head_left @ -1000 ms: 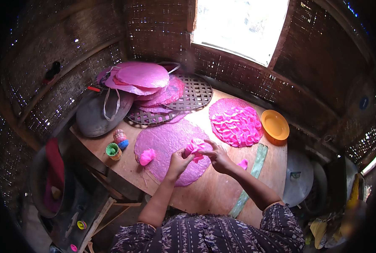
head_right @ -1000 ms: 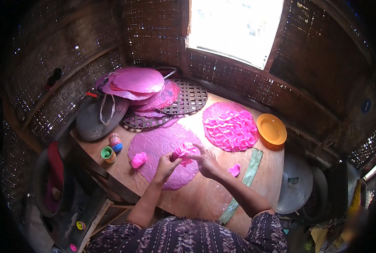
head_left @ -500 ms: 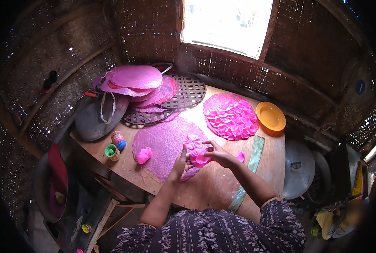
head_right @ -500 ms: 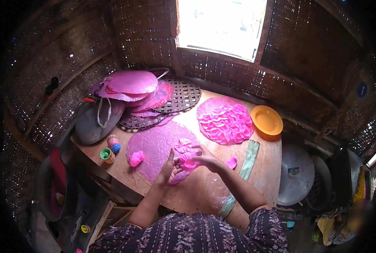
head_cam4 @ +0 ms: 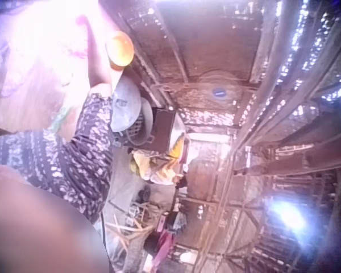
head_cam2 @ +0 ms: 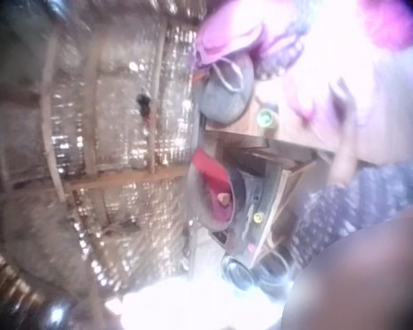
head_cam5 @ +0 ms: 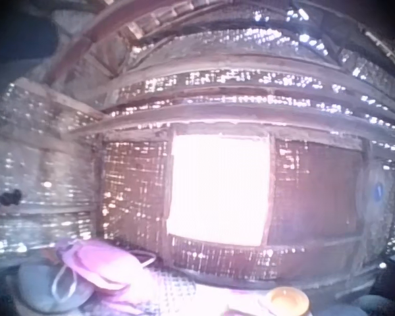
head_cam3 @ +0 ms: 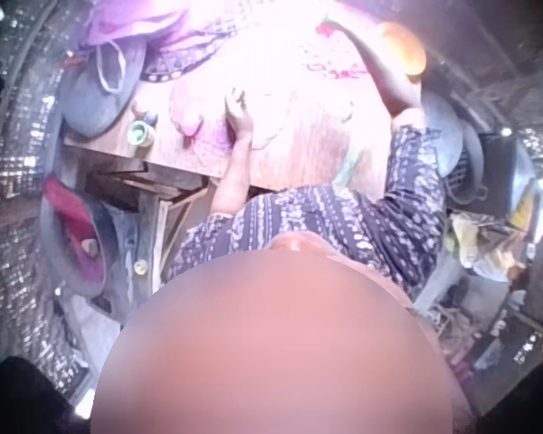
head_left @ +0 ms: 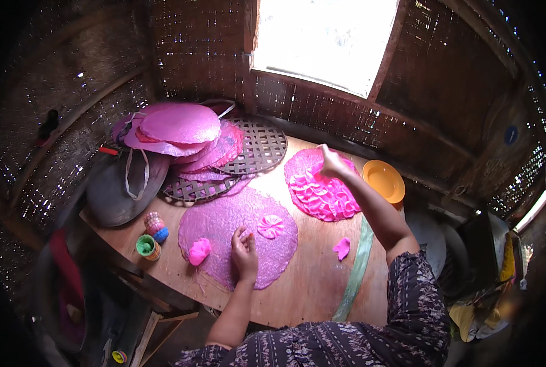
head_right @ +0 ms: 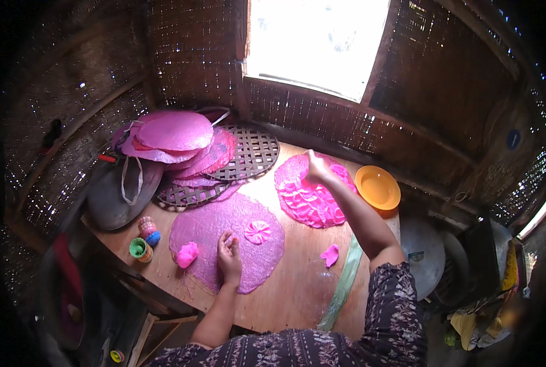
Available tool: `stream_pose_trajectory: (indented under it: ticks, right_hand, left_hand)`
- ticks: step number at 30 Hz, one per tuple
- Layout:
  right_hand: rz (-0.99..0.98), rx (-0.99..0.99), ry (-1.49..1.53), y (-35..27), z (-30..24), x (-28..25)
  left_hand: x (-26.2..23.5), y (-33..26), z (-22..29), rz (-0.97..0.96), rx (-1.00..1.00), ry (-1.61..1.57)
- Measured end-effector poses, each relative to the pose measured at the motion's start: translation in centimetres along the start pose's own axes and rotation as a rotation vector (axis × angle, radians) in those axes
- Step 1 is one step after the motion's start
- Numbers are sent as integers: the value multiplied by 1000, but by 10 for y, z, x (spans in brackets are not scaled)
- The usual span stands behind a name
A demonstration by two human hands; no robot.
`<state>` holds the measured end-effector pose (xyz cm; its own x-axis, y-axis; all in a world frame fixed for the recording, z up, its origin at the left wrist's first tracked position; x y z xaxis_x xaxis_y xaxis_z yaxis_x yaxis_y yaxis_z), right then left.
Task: The person shapes small pieces of pink clay into flower-like forms by hand. They repeatedly roll, flatten, and pinch the clay, then place the finished pieces onto a larger pink mat on the table.
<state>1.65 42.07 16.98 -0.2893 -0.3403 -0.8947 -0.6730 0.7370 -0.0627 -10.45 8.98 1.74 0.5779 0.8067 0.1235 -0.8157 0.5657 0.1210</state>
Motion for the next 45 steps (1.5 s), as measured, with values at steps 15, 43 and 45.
stream_pose_trajectory:
  ticks: [15,43,45]
  right_hand:
    - [315,506,74,138,178,-31]
    - [449,-74,-118,-250,98,106]
    - [411,66,468,-253,109,110]
  left_hand:
    - [11,-1,14,-13,6,232]
    - [72,-69,79,-434,325,460]
    - [45,-65,92,-278,590,946]
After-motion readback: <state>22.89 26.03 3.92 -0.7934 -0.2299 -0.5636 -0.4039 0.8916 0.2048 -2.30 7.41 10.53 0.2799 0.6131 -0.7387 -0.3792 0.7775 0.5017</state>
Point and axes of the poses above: each hand's wrist, its own y-axis towards the middle knuckle, its own x-axis out of the palm, z = x × y, the point moved 6 cm from there along y, towards the middle knuckle, and after that the axes turned 7 degrees about -x, right-handed, at the moved point
